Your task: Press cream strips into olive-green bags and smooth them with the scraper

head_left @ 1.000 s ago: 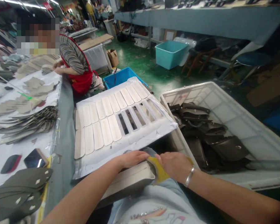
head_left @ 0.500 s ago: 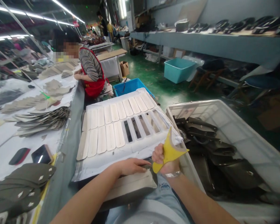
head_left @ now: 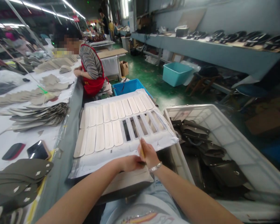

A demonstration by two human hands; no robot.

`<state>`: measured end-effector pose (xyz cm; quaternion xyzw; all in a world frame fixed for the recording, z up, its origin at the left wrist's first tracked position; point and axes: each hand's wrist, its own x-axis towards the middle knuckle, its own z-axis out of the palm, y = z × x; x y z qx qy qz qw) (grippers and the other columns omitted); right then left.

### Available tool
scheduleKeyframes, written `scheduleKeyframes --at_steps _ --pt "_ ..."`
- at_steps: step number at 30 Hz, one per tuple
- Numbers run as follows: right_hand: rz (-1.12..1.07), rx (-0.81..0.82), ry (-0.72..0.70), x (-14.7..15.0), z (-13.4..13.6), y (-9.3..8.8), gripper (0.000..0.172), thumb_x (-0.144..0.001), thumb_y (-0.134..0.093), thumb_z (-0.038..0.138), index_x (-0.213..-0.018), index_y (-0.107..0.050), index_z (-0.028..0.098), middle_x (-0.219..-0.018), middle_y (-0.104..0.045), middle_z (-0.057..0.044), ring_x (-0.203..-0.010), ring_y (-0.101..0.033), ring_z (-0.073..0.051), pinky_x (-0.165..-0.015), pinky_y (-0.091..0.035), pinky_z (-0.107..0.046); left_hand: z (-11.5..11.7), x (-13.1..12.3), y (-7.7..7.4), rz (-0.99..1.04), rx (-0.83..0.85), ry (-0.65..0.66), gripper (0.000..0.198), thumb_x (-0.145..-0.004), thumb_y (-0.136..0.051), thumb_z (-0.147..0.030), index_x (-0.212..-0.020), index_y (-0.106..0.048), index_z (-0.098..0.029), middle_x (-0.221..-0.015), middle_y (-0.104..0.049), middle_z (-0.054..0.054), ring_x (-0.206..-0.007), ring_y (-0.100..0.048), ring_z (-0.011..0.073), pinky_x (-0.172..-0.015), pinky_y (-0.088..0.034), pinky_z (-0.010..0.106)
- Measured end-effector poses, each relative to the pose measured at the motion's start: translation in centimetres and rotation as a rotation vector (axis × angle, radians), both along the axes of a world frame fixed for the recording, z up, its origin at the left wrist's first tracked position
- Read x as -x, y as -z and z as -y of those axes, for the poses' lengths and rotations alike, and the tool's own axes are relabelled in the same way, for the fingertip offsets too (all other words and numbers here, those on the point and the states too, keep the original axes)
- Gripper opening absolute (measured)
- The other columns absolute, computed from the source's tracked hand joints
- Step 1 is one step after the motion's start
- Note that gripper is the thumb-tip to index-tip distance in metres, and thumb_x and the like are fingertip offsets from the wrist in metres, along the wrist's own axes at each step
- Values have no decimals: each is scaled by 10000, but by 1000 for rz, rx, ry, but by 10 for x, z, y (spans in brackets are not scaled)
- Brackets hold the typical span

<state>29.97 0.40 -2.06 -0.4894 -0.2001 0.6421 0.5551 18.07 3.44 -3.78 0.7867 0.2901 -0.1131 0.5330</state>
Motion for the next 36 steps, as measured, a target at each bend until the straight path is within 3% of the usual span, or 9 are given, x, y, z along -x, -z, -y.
scheduleKeyframes --at_steps 4,7,11,16,20,24,29,36 --pt "-69 1 28 -37 10 -11 458 -719 -527 578 -517 -414 183 -362 -271 91 -302 -227 -36 -302 -182 -169 20 10 -25 -46 -128 11 583 -801 -476 -507 -1297 -432 -204 -1288 -513 84 -1117 -505 260 -951 -378 382" --pt "-108 44 -12 -76 39 -15 413 -721 -564 554 -611 -450 172 -439 -326 89 -354 -307 -34 -329 -247 -148 42 13 -32 -97 -344 -38 901 -615 -609 -647 -1341 -339 -187 -1335 -450 117 -1167 -455 299 -976 -362 407" --pt "-23 225 -287 -111 90 -2 369 -713 -618 514 -755 -456 184 -545 -468 71 -420 -476 -63 -350 -371 -162 64 0 -29 -201 -554 -63 1063 -480 -718 -596 -1330 -316 -98 -1301 -457 177 -1164 -443 328 -987 -349 410" --pt "115 211 -726 -126 129 29 471 -706 -580 578 -897 -439 171 -589 -582 14 -394 -563 -123 -329 -408 -191 74 -15 -24 -317 -715 -77 938 -488 -714 -494 -1262 -378 -83 -1140 -548 154 -1010 -521 308 -890 -412 398" --pt "218 150 -934 -124 129 32 440 -779 -503 560 -952 -415 165 -733 -610 -25 -438 -588 -104 -351 -395 -165 80 -16 -18 -308 -808 -93 869 -521 -664 -432 -1263 -367 -91 -1121 -539 126 -968 -509 283 -867 -406 380" --pt "343 133 -1019 -116 118 26 298 -858 -427 463 -933 -397 176 -796 -613 -35 -423 -561 -74 -370 -407 -171 86 -15 -11 -287 -854 -119 860 -555 -629 -386 -1300 -321 -87 -1187 -493 128 -1034 -451 284 -916 -350 391" --pt "382 162 -1045 -108 108 25 236 -876 -388 433 -892 -387 198 -730 -626 -36 -364 -509 -70 -340 -375 -176 91 -12 -8 -227 -902 -148 902 -595 -613 -319 -1374 -207 -115 -1224 -453 120 -1067 -408 280 -937 -308 406" --pt "312 167 -1014 -101 107 24 240 -863 -376 455 -858 -365 216 -557 -587 9 -295 -448 -66 -287 -288 -137 91 -10 -12 -194 -937 -109 1025 -585 -647 -248 -1419 -52 -250 -1221 -422 99 -1026 -422 275 -903 -333 408"
